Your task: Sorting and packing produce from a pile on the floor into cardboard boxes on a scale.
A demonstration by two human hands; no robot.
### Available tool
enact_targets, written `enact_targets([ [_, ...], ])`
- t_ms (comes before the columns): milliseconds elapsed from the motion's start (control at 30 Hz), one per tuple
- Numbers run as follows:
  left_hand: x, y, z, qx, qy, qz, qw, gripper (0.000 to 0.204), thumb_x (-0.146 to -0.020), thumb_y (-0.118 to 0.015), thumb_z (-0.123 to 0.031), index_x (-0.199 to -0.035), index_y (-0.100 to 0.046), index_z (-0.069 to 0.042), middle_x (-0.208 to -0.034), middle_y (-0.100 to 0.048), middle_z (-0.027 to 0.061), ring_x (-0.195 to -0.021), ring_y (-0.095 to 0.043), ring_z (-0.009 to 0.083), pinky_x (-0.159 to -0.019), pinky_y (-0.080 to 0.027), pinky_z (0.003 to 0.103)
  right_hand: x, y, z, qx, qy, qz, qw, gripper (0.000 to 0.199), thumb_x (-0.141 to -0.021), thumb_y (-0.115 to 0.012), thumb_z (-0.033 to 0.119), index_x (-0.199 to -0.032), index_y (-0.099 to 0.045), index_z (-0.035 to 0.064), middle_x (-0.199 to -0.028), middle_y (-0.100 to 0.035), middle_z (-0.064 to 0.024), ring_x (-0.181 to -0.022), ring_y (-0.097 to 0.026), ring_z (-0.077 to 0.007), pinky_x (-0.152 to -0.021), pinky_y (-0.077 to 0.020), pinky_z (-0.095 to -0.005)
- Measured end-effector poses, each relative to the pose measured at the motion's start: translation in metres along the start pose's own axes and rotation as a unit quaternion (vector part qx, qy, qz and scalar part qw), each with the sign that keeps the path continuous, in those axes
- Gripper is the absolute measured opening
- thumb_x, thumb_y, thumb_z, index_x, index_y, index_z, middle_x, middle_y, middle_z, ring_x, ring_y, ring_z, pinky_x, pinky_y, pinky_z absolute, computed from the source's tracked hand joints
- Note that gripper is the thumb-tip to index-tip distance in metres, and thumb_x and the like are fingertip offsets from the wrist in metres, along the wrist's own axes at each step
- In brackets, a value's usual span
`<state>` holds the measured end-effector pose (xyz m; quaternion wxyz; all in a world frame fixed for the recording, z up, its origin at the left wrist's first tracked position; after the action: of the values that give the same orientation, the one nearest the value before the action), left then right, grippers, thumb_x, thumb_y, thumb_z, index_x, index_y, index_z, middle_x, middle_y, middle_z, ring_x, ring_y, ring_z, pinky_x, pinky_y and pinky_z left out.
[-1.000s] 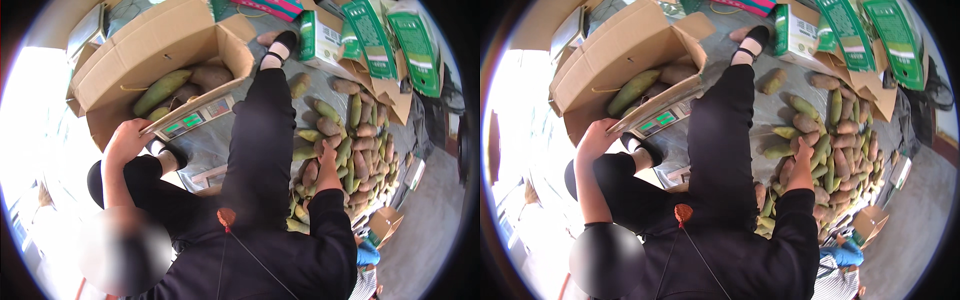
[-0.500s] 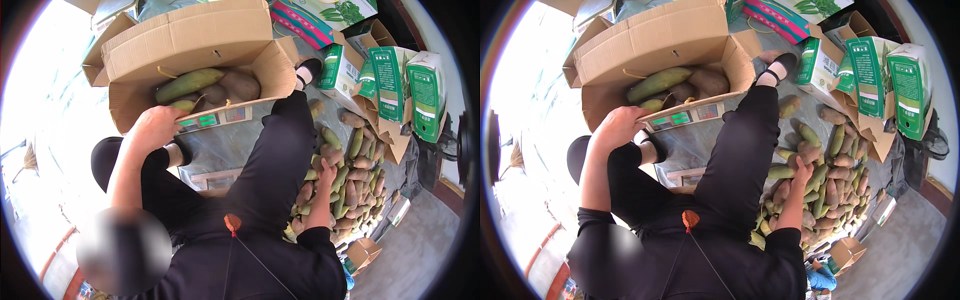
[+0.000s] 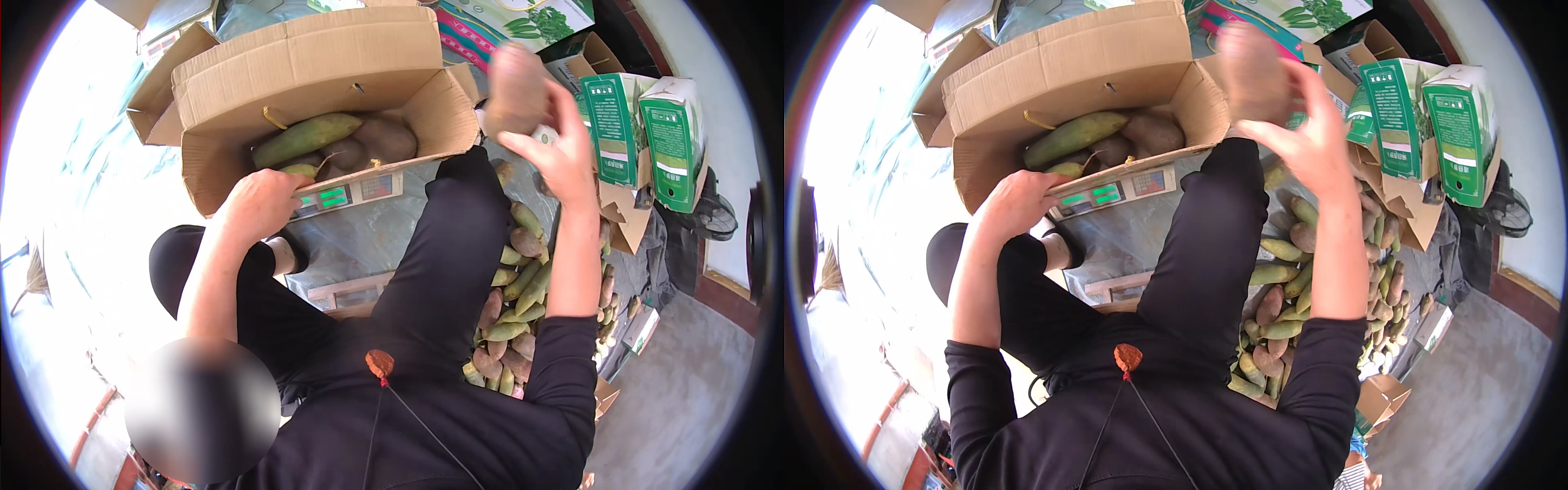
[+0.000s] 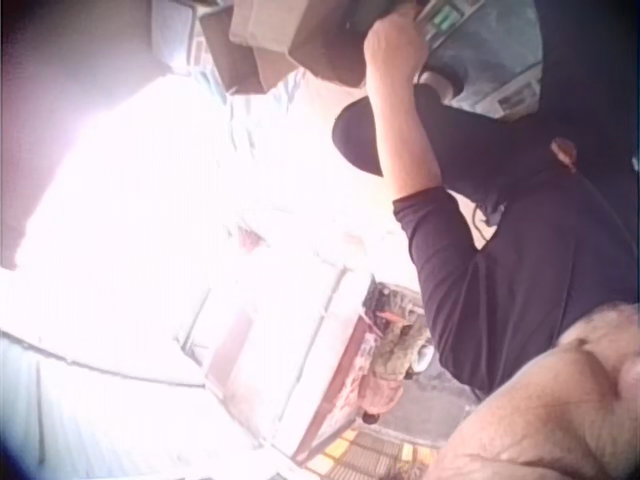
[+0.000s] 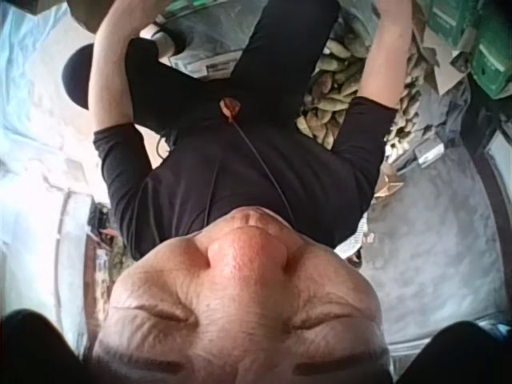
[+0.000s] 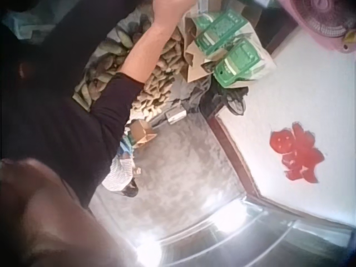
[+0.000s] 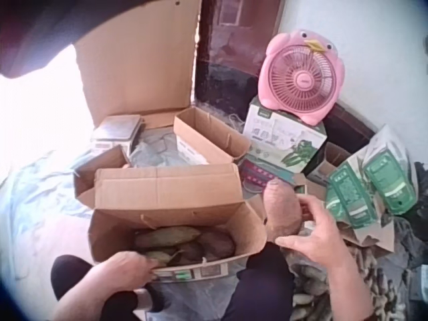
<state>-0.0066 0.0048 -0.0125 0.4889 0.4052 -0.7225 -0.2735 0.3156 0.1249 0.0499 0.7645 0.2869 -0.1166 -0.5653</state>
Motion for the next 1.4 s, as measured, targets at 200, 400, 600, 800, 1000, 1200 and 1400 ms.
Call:
enact_targets([
  [200,-0.002,0.005,-0.001,0.001,0.003,0.020,1.000,0.032,-0.080,-0.055,-0.009,-0.111,-0.064,-0.010,-0.089,-0.065,0.0185,-0.089,-0.061,0.0342,-0.080,-0.048,0.043,-0.035,-0.071,0.033,0.180,0.106,0.171,0.963,0.059,-0.060,-0.077,0.018,-0.113,-0.054,0.0072,-0.110,-0.058,-0.0107,-0.104,-0.056,-0.0282,-0.089,-0.0458,-0.0361],
  [400,-0.002,0.006,-0.004,0.021,-0.003,0.020,1.000,0.033,-0.080,-0.058,-0.010,-0.114,-0.062,-0.010,-0.088,-0.064,0.0195,-0.087,-0.060,0.0360,-0.080,-0.047,0.042,-0.034,-0.117,0.007,0.233,0.081,0.258,0.934,0.052,-0.065,-0.073,0.022,-0.113,-0.055,0.0095,-0.108,-0.060,-0.0122,-0.104,-0.056,-0.0304,-0.089,-0.0462,-0.0409],
  [600,-0.003,0.010,-0.008,0.048,0.019,0.032,0.998,0.032,-0.080,-0.058,-0.011,-0.112,-0.061,-0.007,-0.088,-0.063,0.0215,-0.088,-0.059,0.0380,-0.078,-0.046,0.043,-0.015,-0.044,-0.016,0.011,0.018,0.056,0.998,0.044,-0.079,-0.071,0.018,-0.119,-0.057,0.0088,-0.108,-0.061,-0.0084,-0.096,-0.059,-0.0177,-0.085,-0.0484,-0.0306],
  [800,-0.003,0.010,-0.017,0.054,0.018,0.035,0.998,0.033,-0.079,-0.061,-0.013,-0.112,-0.063,-0.008,-0.089,-0.063,0.0220,-0.086,-0.060,0.0374,-0.077,-0.047,0.042,0.076,0.036,-0.136,-0.040,-0.172,-0.131,0.976,0.035,-0.080,-0.069,0.017,-0.110,-0.061,0.0024,-0.096,-0.066,-0.0083,-0.087,-0.060,-0.0127,-0.077,-0.0488,-0.0281],
  [1000,-0.006,0.009,-0.017,0.067,0.052,0.045,0.995,0.038,-0.076,-0.065,-0.015,-0.114,-0.062,-0.008,-0.088,-0.064,0.0201,-0.082,-0.062,0.0333,-0.076,-0.047,0.038,0.234,0.008,-0.259,-0.123,-0.460,-0.175,0.862,0.026,-0.079,-0.069,0.016,-0.101,-0.064,0.0027,-0.082,-0.066,-0.0066,-0.068,-0.061,-0.0136,-0.058,-0.0474,-0.0286],
  [1200,-0.007,0.010,-0.022,0.071,0.074,0.059,0.993,0.043,-0.073,-0.067,-0.011,-0.115,-0.061,-0.007,-0.092,-0.065,0.0185,-0.087,-0.063,0.0319,-0.080,-0.047,0.037,0.300,-0.040,-0.310,-0.127,-0.637,-0.153,0.745,0.020,-0.080,-0.067,0.019,-0.100,-0.063,0.0151,-0.088,-0.063,0.0020,-0.074,-0.062,-0.0144,-0.062,-0.0453,-0.0311],
  [1400,-0.008,0.009,-0.014,0.086,0.046,0.051,0.994,0.044,-0.072,-0.067,-0.012,-0.115,-0.061,-0.006,-0.099,-0.065,0.0174,-0.092,-0.062,0.0325,-0.083,-0.047,0.037,0.265,-0.063,-0.361,-0.202,-0.642,-0.218,0.707,0.028,-0.080,-0.069,0.027,-0.105,-0.060,0.0166,-0.091,-0.061,0.0011,-0.081,-0.059,-0.0185,-0.069,-0.0434,-0.0388],
])
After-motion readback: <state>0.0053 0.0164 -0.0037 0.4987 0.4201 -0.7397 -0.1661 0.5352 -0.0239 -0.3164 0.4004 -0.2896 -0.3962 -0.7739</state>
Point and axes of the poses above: each hand's wrist, its own x-axis away from the middle knuckle, its own y-axis out of the back of the hand, z = x × y, the point moved 2 cm from there along -x, towards the middle knuckle
